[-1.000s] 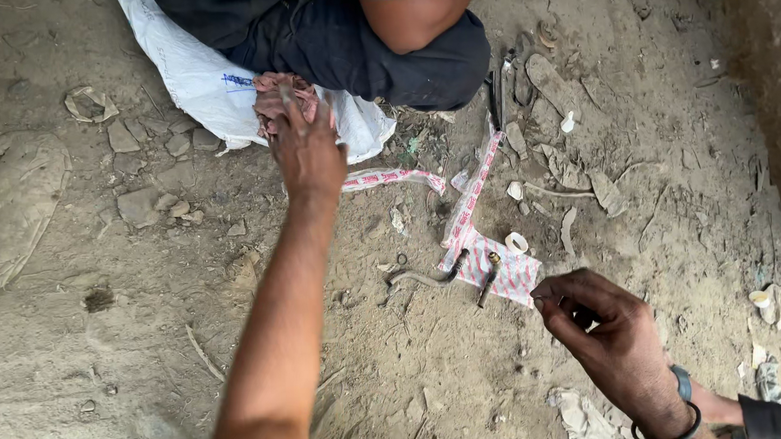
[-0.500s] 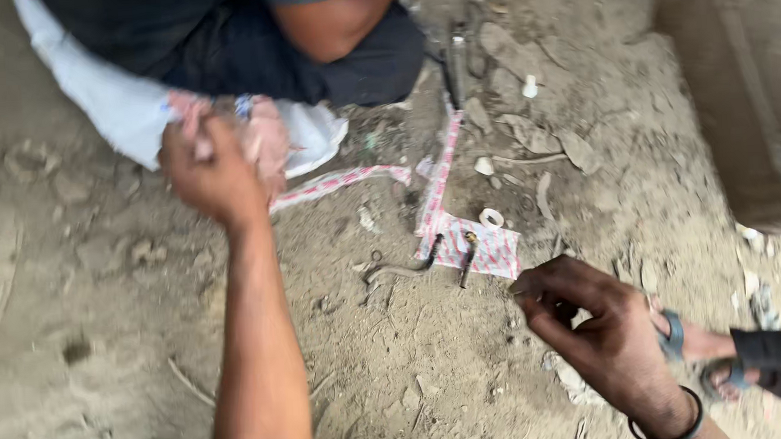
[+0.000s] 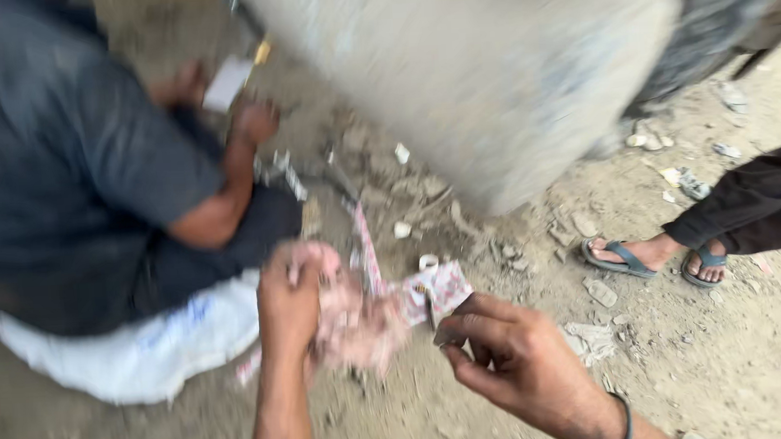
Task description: The person scrapes a metal part attached to a vehicle, collects debris, and then cleans and reassembles a brass fitting using a cloth and a small tool.
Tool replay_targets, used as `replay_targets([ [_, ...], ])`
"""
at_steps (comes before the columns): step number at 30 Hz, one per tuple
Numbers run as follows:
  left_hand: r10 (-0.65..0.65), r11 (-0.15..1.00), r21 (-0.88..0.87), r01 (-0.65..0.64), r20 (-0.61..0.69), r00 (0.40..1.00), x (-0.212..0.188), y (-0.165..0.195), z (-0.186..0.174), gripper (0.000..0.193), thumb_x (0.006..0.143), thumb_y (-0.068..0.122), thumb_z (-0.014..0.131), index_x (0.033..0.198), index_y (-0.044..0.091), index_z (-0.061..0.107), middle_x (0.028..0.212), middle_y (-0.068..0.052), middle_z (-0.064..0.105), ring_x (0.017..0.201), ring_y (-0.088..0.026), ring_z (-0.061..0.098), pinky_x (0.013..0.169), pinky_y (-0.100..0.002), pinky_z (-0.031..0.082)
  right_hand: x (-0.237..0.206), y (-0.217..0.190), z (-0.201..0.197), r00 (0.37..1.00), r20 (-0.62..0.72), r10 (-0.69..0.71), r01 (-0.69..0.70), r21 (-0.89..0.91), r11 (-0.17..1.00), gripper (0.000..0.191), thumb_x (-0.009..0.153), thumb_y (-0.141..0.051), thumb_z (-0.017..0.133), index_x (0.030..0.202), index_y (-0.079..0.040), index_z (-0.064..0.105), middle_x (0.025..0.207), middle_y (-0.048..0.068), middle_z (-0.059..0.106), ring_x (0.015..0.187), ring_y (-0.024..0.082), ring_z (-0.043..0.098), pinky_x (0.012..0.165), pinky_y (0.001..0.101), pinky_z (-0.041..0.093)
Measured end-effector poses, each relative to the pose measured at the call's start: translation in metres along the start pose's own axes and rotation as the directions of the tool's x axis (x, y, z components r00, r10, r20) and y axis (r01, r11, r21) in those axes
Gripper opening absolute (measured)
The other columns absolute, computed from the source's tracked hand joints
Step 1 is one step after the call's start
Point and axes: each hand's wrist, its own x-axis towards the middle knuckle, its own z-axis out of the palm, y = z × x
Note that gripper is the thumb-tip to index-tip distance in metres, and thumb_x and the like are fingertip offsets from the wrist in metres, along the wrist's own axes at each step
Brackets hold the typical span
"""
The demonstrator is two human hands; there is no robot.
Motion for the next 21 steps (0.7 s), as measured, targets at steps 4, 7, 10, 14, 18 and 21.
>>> replay_targets([
  [4, 0.030, 0.999, 0.024, -0.033, 0.085, 0.996, -0.011, 0.043, -0.001, 0.026, 0.095, 0.022, 0.065, 0.105, -0.002, 0.072, 0.092, -0.009, 0.075, 0.087, -0.016, 0.068, 0.081, -0.032, 0.053, -0.010, -0.014, -0.024, 0.997, -0.075, -0.026, 0.025, -0.010, 1.000, 0.017, 0.082, -0.009, 0.075, 0.099, -0.007, 0.077, 0.082, 0.004, 0.065, 0.054, 0.013, 0.064, 0.048, 0.0301, 0.053],
  [7, -0.050, 0.987, -0.147, 0.070, 0.137, 0.989, -0.026, 0.058, 0.004, 0.027, 0.098, 0.022, 0.065, 0.103, -0.004, 0.072, 0.092, -0.009, 0.072, 0.087, -0.015, 0.063, 0.079, -0.032, 0.051, -0.017, -0.019, -0.034, 0.992, -0.123, 0.036, -0.039, -0.021, 0.999, 0.017, 0.083, -0.010, 0.074, 0.099, -0.007, 0.076, 0.083, 0.004, 0.066, 0.056, 0.015, 0.065, 0.053, 0.0314, 0.054],
  [10, -0.073, 0.963, -0.236, 0.128, 0.229, 0.971, -0.041, 0.061, 0.022, 0.026, 0.096, 0.021, 0.065, 0.103, -0.003, 0.073, 0.093, -0.008, 0.072, 0.085, -0.015, 0.063, 0.076, -0.032, 0.051, -0.029, -0.021, -0.044, 0.986, -0.132, 0.102, -0.112, -0.072, 0.991, 0.016, 0.083, -0.012, 0.074, 0.098, -0.008, 0.075, 0.083, 0.005, 0.064, 0.059, 0.015, 0.067, 0.055, 0.0323, 0.055],
  [14, 0.102, 0.992, 0.021, -0.127, 0.466, 0.879, -0.064, 0.056, 0.051, 0.021, 0.088, 0.021, 0.070, 0.099, 0.004, 0.075, 0.087, -0.005, 0.075, 0.084, -0.013, 0.072, 0.076, -0.029, 0.054, -0.057, -0.014, -0.055, 0.965, -0.147, 0.217, -0.225, -0.044, 0.973, 0.015, 0.083, -0.012, 0.072, 0.098, -0.008, 0.075, 0.082, 0.005, 0.064, 0.063, 0.017, 0.069, 0.058, 0.0331, 0.056],
  [18, -0.042, 0.970, -0.156, 0.186, 0.647, 0.761, -0.095, 0.048, 0.076, 0.022, 0.090, 0.018, 0.073, 0.091, -0.003, 0.068, 0.079, -0.014, 0.071, 0.078, -0.017, 0.065, 0.072, -0.031, 0.051, -0.096, 0.000, -0.050, 0.942, -0.182, 0.282, -0.296, -0.053, 0.954, 0.013, 0.085, -0.013, 0.072, 0.097, -0.008, 0.075, 0.085, 0.006, 0.065, 0.066, 0.019, 0.069, 0.061, 0.0338, 0.057],
  [21, -0.111, 0.910, -0.233, 0.342, 0.658, 0.745, -0.119, 0.041, 0.079, 0.027, 0.091, 0.019, 0.071, 0.088, -0.007, 0.067, 0.078, -0.014, 0.065, 0.078, -0.017, 0.061, 0.073, -0.031, 0.050, -0.114, 0.015, -0.042, 0.951, -0.260, 0.169, -0.222, -0.192, 0.956, 0.017, 0.086, -0.012, 0.073, 0.102, -0.007, 0.075, 0.087, 0.008, 0.067, 0.073, 0.024, 0.069, 0.064, 0.0363, 0.057],
])
